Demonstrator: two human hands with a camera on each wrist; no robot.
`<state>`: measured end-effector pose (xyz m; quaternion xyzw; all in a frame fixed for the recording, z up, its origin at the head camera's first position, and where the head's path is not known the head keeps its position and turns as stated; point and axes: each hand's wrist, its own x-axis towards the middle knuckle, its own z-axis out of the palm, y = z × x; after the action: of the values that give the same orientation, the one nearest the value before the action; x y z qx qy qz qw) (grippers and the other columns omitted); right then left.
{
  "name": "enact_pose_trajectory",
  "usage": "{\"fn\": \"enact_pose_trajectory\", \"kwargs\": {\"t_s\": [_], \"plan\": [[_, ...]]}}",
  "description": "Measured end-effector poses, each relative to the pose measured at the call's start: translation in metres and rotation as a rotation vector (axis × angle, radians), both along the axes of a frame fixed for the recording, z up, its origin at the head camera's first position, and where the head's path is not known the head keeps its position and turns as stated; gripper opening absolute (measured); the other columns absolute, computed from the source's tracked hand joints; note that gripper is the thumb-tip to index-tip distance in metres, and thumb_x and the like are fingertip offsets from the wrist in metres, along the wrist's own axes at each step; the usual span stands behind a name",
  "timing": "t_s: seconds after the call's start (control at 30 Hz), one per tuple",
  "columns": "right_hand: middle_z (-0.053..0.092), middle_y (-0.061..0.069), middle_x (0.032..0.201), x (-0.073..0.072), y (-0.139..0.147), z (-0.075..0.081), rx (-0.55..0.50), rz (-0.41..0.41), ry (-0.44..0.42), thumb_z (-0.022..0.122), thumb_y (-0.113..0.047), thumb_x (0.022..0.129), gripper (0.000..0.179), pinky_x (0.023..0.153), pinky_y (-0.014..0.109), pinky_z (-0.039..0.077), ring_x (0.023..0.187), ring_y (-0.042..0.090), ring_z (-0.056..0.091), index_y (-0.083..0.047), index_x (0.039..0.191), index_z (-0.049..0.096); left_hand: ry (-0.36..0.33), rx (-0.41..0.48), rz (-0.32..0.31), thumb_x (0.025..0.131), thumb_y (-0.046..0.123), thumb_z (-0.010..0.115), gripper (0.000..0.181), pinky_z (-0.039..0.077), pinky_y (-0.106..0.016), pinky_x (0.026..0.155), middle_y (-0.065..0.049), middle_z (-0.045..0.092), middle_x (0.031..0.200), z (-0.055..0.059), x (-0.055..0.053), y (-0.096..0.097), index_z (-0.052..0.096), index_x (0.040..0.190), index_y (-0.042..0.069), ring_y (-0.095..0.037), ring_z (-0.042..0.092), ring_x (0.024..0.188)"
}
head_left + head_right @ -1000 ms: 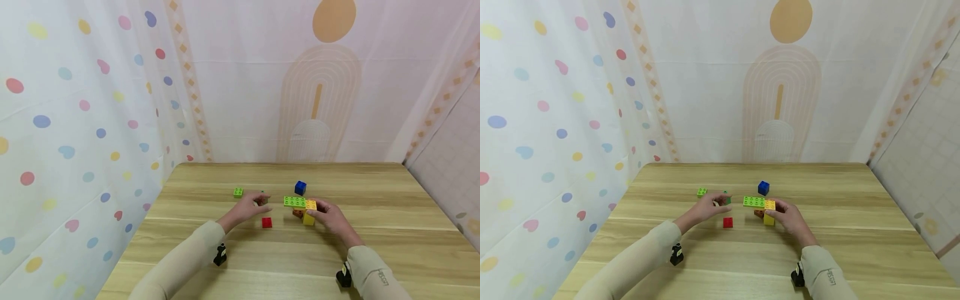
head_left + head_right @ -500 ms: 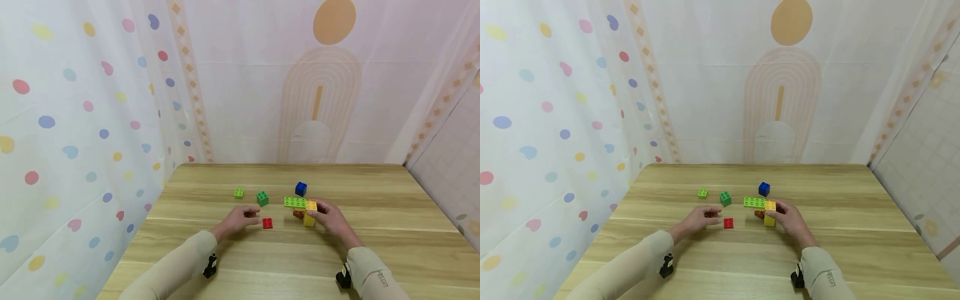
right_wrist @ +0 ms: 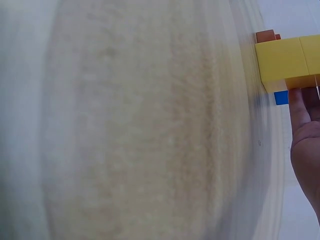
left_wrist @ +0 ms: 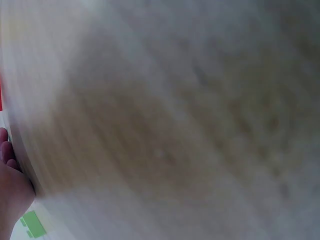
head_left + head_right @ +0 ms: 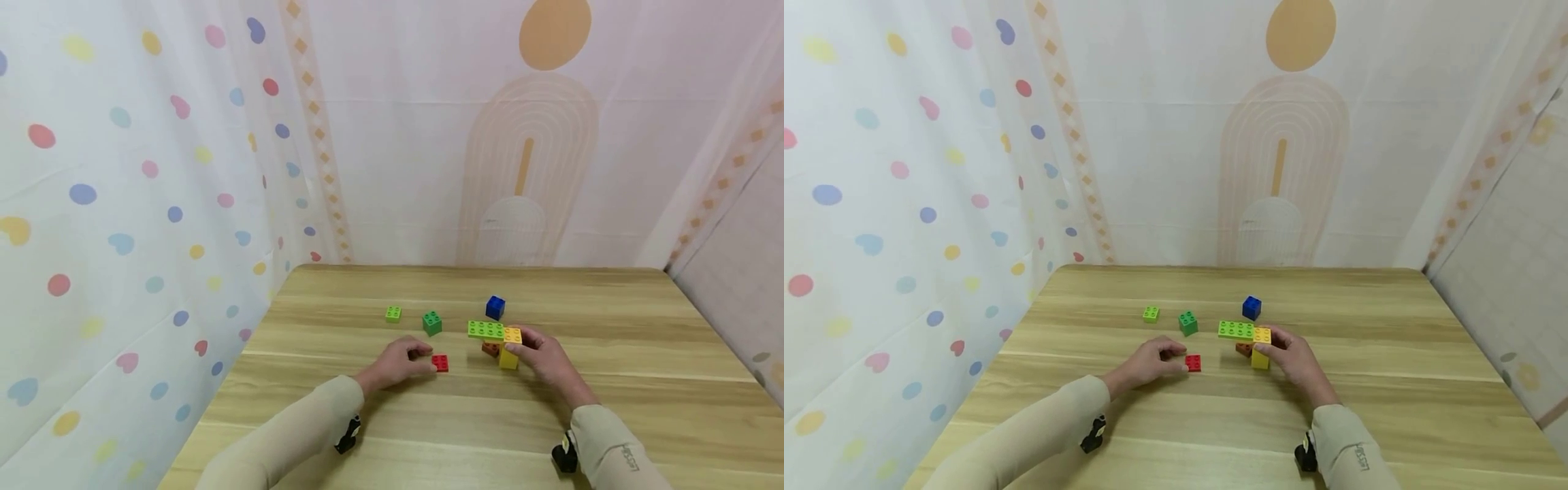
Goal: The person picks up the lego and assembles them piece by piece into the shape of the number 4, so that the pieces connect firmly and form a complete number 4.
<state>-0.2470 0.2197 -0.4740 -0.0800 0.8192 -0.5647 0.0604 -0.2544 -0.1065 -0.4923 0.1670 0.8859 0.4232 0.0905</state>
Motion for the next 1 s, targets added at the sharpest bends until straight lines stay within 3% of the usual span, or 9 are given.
{"fn": "enact_pose_trajectory", "kwargs": {"t_s": [0.53,0.7,0.77,0.9,1.0], "plan": [[0.061,0.018,0.13,0.0,0.0,-0.001,-0.003,0.003,0.005,0.067,-0.035,0.096,0.054,0.085,0.026,0.048,0.107,0.022,0.057,-0.003,0.138,0.056,0.092,-0.131,-0.02,0.083,0.032,0.082,0.042,0.039,-0.028,0.074,0.005,0.053,0.092,-0.003,0.0,0.008,0.073,0.118,0.011,-0.013,0.044,0.085],[0.06,0.018,0.131,0.001,-0.001,-0.002,-0.013,0.005,0.001,0.067,-0.035,0.096,0.054,0.086,0.026,0.047,0.109,0.022,0.057,-0.003,0.138,0.056,0.094,-0.101,-0.032,0.085,0.029,0.081,0.037,0.041,-0.029,0.074,0.004,0.055,0.093,-0.004,-0.001,0.007,0.073,0.116,0.01,-0.014,0.047,0.085],[0.06,0.017,0.131,0.001,-0.001,-0.002,-0.017,-0.001,0.0,0.068,-0.035,0.095,0.054,0.087,0.025,0.047,0.11,0.023,0.057,-0.003,0.137,0.057,0.066,-0.055,-0.032,0.085,0.027,0.08,0.035,0.043,-0.029,0.076,0.004,0.058,0.094,-0.005,-0.003,0.005,0.073,0.115,0.009,-0.013,0.05,0.086],[0.06,0.017,0.131,0.001,0.0,-0.002,-0.013,0.003,0.006,0.067,-0.036,0.095,0.054,0.087,0.025,0.047,0.111,0.024,0.057,-0.003,0.138,0.056,-0.052,0.041,-0.009,0.088,0.024,0.078,0.031,0.047,-0.031,0.078,0.003,0.063,0.098,0.0,-0.006,0.003,0.072,0.115,0.011,-0.014,0.055,0.09],[0.06,0.018,0.131,0.002,0.0,-0.002,-0.007,0.008,0.011,0.067,-0.036,0.096,0.056,0.087,0.026,0.047,0.111,0.024,0.057,-0.002,0.138,0.056,-0.102,0.07,0.009,0.089,0.022,0.077,0.025,0.048,-0.033,0.078,0.001,0.064,0.097,0.007,-0.007,0.004,0.071,0.111,0.013,-0.016,0.055,0.09]]}}
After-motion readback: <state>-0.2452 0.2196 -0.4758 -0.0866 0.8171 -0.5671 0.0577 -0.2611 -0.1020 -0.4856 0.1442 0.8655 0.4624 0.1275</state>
